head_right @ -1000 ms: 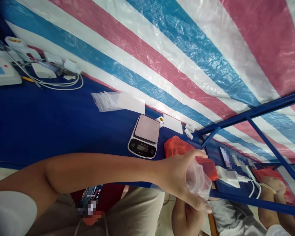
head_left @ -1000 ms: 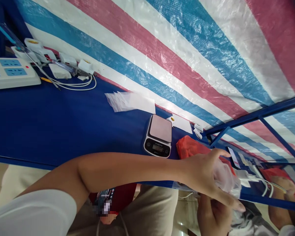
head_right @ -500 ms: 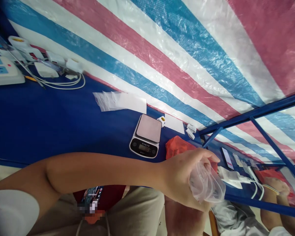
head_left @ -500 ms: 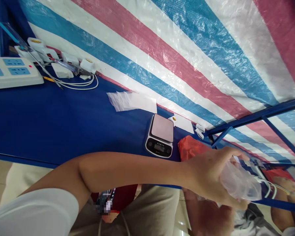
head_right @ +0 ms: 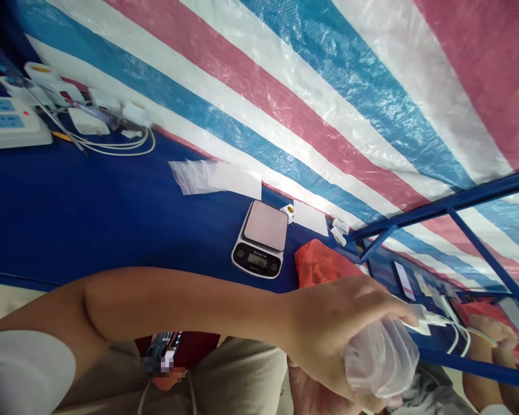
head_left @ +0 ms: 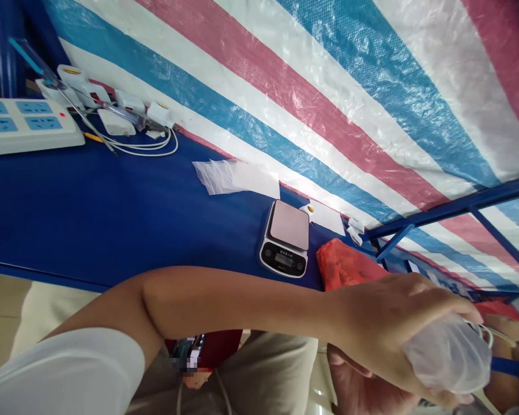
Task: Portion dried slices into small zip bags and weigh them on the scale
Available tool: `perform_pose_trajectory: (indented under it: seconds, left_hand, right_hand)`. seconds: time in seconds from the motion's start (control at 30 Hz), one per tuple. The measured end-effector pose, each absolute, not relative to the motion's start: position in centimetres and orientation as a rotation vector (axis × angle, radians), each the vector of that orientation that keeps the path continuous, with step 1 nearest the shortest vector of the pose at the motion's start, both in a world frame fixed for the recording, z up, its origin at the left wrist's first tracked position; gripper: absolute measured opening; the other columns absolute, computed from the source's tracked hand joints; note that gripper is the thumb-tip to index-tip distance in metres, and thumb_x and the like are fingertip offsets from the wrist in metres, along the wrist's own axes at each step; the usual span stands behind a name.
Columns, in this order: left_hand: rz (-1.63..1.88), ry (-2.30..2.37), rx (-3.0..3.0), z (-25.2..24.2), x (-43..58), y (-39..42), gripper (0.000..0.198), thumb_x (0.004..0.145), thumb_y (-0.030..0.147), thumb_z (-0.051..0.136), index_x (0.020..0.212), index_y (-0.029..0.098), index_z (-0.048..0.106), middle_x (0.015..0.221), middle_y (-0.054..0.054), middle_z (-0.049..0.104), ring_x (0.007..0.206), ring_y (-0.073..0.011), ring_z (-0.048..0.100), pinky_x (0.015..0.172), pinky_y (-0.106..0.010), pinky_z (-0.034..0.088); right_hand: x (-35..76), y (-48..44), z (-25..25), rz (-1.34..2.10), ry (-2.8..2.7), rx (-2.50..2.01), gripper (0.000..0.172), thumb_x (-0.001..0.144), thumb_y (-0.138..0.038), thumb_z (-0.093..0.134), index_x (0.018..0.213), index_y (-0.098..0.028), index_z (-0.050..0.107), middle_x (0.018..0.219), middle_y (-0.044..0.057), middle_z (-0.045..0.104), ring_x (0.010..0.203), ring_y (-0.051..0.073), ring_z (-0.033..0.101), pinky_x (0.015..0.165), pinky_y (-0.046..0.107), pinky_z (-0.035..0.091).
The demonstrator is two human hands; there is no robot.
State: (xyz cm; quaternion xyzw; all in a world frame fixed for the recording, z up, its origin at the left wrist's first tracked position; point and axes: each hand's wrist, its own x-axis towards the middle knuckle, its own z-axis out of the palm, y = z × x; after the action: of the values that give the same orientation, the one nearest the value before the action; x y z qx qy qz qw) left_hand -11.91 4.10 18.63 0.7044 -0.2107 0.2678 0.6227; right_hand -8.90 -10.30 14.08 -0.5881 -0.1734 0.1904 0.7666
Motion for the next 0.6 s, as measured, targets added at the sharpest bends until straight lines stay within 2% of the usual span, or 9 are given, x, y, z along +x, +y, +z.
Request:
perform_pose_trajectory:
  seconds: [0.1,0.2,0.3,0.4,0.5,0.6]
  left_hand:
    - [0.625,-0.504,1.652,18.8,-12.0,4.3,0.090,0.073,0.048,0.078,0.151,0.020,0.043,0.144,-0.010,0.056,0.141,-0.0290,0.049,0.123,-0.038,0.036]
    - [0.697,-0.583,1.721,18.8,-11.9,4.8,0.080,0.077,0.050,0.075,0.145,0.018,0.048,0.143,-0.010,0.057,0.139,-0.0303,0.051,0.123,-0.040,0.037]
    - [0.802,-0.674,1.825,19.0,-12.0,5.2,0.070,0.082,0.042,0.070,0.140,0.008,0.051,0.141,-0.014,0.059,0.138,-0.0316,0.053,0.122,-0.039,0.038]
    - [0.814,-0.687,1.921,19.4,-12.3,5.3,0.069,0.085,0.038,0.067,0.140,-0.002,0.051,0.141,-0.018,0.059,0.137,-0.0301,0.053,0.122,-0.032,0.036]
    - [0.869,-0.632,1.894,19.5,-12.5,5.1,0.068,0.085,0.041,0.071,0.136,0.000,0.054,0.138,-0.017,0.061,0.137,-0.0305,0.054,0.122,-0.033,0.037]
    - [0.892,-0.606,1.815,19.7,-12.5,5.0,0.062,0.084,0.046,0.073,0.132,0.009,0.059,0.134,-0.012,0.063,0.137,-0.0294,0.055,0.121,-0.034,0.039]
  right_hand:
    - [-9.2,-9.7,14.9,0.408,-0.289,-1.269,0.081,0.071,-0.051,0.079,0.148,-0.041,0.057,0.144,0.008,0.060,0.106,0.027,0.065,0.042,0.018,0.041]
    - [-9.1,-9.5,15.1,0.383,-0.164,-1.236,0.065,0.082,-0.057,0.067,0.146,-0.048,0.057,0.146,0.002,0.058,0.094,0.021,0.065,0.041,0.017,0.039]
    - [-8.8,-9.7,15.0,0.367,-0.092,-1.242,0.053,0.090,-0.057,0.060,0.143,-0.055,0.057,0.148,-0.003,0.055,0.082,0.016,0.063,0.042,0.019,0.040]
    - [-8.7,-9.5,15.1,0.358,-0.098,-1.275,0.053,0.091,-0.057,0.060,0.144,-0.055,0.056,0.140,0.000,0.060,0.080,0.018,0.063,0.043,0.025,0.042]
    - [-9.0,-9.0,15.7,0.346,-0.170,-1.248,0.055,0.090,-0.062,0.061,0.144,-0.052,0.058,0.129,0.002,0.065,0.080,0.020,0.063,0.044,0.028,0.043]
    - [-9.0,-9.0,16.1,0.386,-0.188,-1.136,0.041,0.092,-0.057,0.063,0.131,-0.047,0.068,0.113,0.000,0.068,0.068,0.015,0.057,0.039,0.022,0.034]
